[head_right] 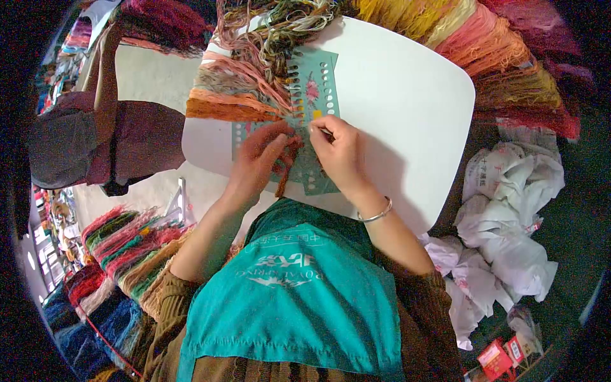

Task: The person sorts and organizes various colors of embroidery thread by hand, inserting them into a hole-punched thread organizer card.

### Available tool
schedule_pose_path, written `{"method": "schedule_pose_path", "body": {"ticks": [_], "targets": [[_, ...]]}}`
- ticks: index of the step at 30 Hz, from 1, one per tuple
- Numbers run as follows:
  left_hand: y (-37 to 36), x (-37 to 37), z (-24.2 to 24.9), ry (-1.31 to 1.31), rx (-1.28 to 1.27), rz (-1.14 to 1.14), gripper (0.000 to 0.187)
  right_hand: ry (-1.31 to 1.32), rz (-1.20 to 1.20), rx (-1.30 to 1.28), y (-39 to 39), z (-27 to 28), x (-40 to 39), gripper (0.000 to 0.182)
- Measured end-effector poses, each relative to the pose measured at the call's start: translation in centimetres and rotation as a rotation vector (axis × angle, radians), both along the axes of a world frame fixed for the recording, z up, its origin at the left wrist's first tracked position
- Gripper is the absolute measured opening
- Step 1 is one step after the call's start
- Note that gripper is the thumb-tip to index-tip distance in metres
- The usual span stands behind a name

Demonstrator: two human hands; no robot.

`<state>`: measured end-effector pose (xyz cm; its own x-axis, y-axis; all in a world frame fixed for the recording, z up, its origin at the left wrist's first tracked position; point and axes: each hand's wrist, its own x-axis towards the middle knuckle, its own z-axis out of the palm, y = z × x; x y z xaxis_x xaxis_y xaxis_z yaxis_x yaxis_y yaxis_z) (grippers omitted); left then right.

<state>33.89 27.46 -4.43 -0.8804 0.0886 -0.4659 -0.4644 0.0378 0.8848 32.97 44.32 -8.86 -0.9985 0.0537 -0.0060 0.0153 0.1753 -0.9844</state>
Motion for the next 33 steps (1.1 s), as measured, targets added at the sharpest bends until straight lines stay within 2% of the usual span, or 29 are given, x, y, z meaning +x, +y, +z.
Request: {"method": "schedule_pose_path", "body": {"ticks": [2,7,10,15,22,25,27,28,30,31,33], "targets": [[0.0,-0.4,-0.4,-0.002,-0.014,-0.026,0.030,-0.014,0.015,0.102,-0.1,0.0,-0.1,0.006],[0.2,-1.4,-2.2,0.035,-0.068,-0.106,0.027,-0.024,0.002,0.087,-0.1,-0.1,-0.2,0.005],[0.6,-1.7,-2.3,0.121,-0.119,-0.094,0.019,-0.019,-0.002,0.102,0.0,-0.1,-0.1,0.004],[0.6,-2.5,-2.1,-0.019,-0.016,-0.092,0.014,-0.005,-0.003,0.132,0.0,0.3,-0.1,0.003],[-0.1,-3.7,-2.3,0.016,0.020,-0.228,0.011,0.040,0.033,0.163,0.1,0.5,0.0,0.004],[0.0,-3.8,-2.0,0.006,-0.050,-0.280,0.010,0.038,0.040,0.168,0.1,0.4,-0.1,0.005],[0.1,-3.4,-1.4,0.065,-0.257,-0.266,0.014,0.036,0.044,0.178,-0.1,0.0,-0.2,0.007],[-0.2,-3.1,-1.6,0.066,-0.257,-0.266,0.014,-0.011,0.045,0.172,-0.2,-0.3,-0.2,0.010],[-1.6,-2.4,-2.2,0.341,-0.575,-0.187,0.014,-0.057,0.047,0.164,-0.4,-0.4,-0.4,0.014],[-2.1,-2.1,-2.1,0.342,-0.577,-0.187,0.014,-0.048,0.078,0.246,-0.4,-0.1,-0.5,0.018],[-2.7,-1.4,-1.5,0.275,-0.334,-0.110,0.014,-0.040,0.114,0.327,-0.6,0.5,-0.6,0.021]]}}
